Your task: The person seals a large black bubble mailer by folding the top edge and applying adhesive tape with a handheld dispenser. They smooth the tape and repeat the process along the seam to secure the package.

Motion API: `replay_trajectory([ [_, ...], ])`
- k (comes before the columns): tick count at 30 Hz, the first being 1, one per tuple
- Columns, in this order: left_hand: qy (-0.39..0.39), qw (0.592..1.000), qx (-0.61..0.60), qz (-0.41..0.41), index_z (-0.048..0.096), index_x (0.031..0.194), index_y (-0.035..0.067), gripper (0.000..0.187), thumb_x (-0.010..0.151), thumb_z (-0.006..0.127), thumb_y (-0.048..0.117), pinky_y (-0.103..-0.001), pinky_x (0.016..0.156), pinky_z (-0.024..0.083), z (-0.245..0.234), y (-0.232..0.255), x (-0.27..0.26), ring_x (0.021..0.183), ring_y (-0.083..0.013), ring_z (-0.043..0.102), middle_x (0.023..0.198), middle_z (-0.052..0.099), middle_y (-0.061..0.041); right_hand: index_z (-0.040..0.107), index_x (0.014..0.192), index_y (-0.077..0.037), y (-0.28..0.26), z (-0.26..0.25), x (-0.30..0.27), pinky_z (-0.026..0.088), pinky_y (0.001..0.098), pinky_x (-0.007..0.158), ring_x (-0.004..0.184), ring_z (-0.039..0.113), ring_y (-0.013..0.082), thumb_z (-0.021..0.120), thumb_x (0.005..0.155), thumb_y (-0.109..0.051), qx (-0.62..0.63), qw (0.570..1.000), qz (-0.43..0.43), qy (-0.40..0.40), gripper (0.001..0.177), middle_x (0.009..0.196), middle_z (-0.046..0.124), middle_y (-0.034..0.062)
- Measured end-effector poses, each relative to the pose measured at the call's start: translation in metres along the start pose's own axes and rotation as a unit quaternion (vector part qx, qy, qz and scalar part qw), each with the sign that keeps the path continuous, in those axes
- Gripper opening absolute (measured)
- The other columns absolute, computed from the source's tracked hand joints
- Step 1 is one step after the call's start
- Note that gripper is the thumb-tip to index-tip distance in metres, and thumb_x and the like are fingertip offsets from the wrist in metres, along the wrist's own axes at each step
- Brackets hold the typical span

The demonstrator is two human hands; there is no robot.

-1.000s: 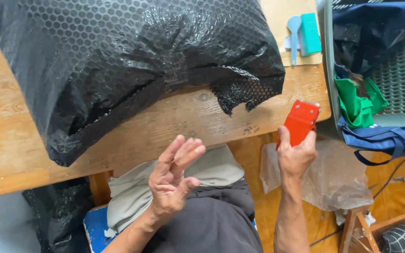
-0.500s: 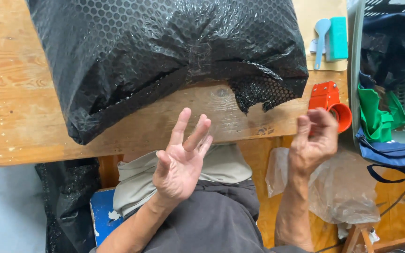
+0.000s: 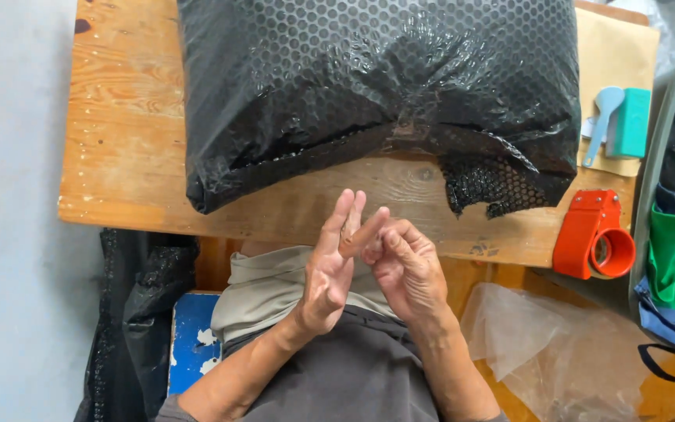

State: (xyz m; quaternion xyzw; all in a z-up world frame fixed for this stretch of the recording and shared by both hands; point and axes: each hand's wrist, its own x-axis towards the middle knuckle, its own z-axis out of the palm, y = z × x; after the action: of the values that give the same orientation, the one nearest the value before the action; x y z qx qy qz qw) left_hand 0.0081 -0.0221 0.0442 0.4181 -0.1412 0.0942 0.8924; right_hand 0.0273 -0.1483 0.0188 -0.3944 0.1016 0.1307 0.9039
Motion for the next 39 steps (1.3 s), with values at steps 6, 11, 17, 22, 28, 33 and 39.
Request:
replay_trajectory([
  [6, -0.064, 0.900, 0.395, 0.171, 0.012, 0.164, 0.002, 0.115, 0.086, 0.058, 0.072, -0.068, 0.126, -0.002, -0.023, 0.020, 0.007, 0.155, -0.0479, 0.024, 0.150, 0.058, -0.008, 0.064, 0.086, 0.007, -0.010, 0.031, -0.025, 0.049, 0.0310, 0.068, 0.070, 0.055, 0.0205, 0.069, 0.090, 0.008, -0.179, 0.958, -0.222, 0.030, 0.007, 0.075, 0.058, 0.0172],
  [11, -0.044, 0.801, 0.526, 0.282, 0.031, 0.158, 0.009, 0.098, 0.085, 0.070, 0.061, -0.083, 0.119, 0.006, -0.035, 0.020, 0.014, 0.137, -0.0505, 0.050, 0.137, 0.066, -0.012, 0.067, 0.084, 0.007, -0.026, 0.048, -0.035, 0.051, 0.0343, 0.066, 0.067, 0.060, 0.0237, 0.075, 0.084, 0.011, -0.290, 0.897, -0.334, 0.019, 0.009, 0.071, 0.062, 0.0191],
  [17, 0.064, 0.665, 0.656, 0.350, 0.051, 0.143, 0.005, 0.070, 0.089, 0.083, 0.036, -0.062, 0.111, 0.030, -0.092, 0.045, 0.050, 0.113, -0.0365, 0.067, 0.120, 0.073, -0.015, 0.060, 0.085, 0.008, -0.076, 0.017, -0.017, 0.048, 0.0359, 0.065, 0.064, 0.058, 0.0284, 0.075, 0.087, 0.010, -0.357, 0.799, -0.481, 0.045, 0.016, 0.074, 0.059, 0.0237],
  [22, 0.021, 0.583, 0.760, 0.285, 0.071, 0.132, 0.010, 0.041, 0.096, 0.079, 0.028, -0.041, 0.093, 0.036, -0.096, 0.064, 0.072, 0.100, -0.0194, 0.062, 0.098, 0.075, 0.004, 0.064, 0.082, 0.011, -0.105, 0.033, 0.009, 0.049, 0.0371, 0.062, 0.066, 0.064, 0.0296, 0.083, 0.081, 0.010, -0.451, 0.744, -0.487, -0.073, 0.019, 0.072, 0.062, 0.0226],
  [28, -0.015, 0.573, 0.800, 0.179, 0.064, 0.137, 0.009, 0.057, 0.086, 0.085, 0.026, -0.041, 0.089, 0.032, -0.101, 0.066, 0.081, 0.099, -0.0193, 0.054, 0.092, 0.067, 0.004, 0.075, 0.087, 0.000, -0.103, 0.080, 0.050, 0.049, 0.0387, 0.063, 0.062, 0.058, 0.0281, 0.084, 0.086, -0.010, -0.549, 0.619, -0.501, -0.255, 0.013, 0.074, 0.066, 0.0132],
  [33, -0.082, 0.582, 0.759, 0.281, 0.072, 0.114, 0.010, 0.030, 0.087, 0.082, 0.012, -0.036, 0.091, 0.039, -0.110, 0.070, 0.089, 0.102, -0.0181, 0.060, 0.076, 0.063, 0.002, 0.066, 0.090, -0.003, -0.093, 0.101, 0.073, 0.043, 0.0386, 0.066, 0.065, 0.055, 0.0301, 0.072, 0.098, -0.012, -0.574, 0.537, -0.517, -0.338, 0.013, 0.079, 0.060, 0.0108],
  [39, -0.141, 0.618, 0.700, 0.329, 0.072, 0.115, 0.004, 0.016, 0.101, 0.064, 0.005, -0.032, 0.085, 0.053, -0.124, 0.069, 0.100, 0.100, -0.0216, 0.072, 0.078, 0.065, -0.004, 0.066, 0.089, 0.001, -0.092, 0.110, 0.087, 0.049, 0.0427, 0.068, 0.068, 0.059, 0.0330, 0.075, 0.094, -0.003, -0.553, 0.572, -0.476, -0.374, 0.011, 0.080, 0.061, 0.0132],
])
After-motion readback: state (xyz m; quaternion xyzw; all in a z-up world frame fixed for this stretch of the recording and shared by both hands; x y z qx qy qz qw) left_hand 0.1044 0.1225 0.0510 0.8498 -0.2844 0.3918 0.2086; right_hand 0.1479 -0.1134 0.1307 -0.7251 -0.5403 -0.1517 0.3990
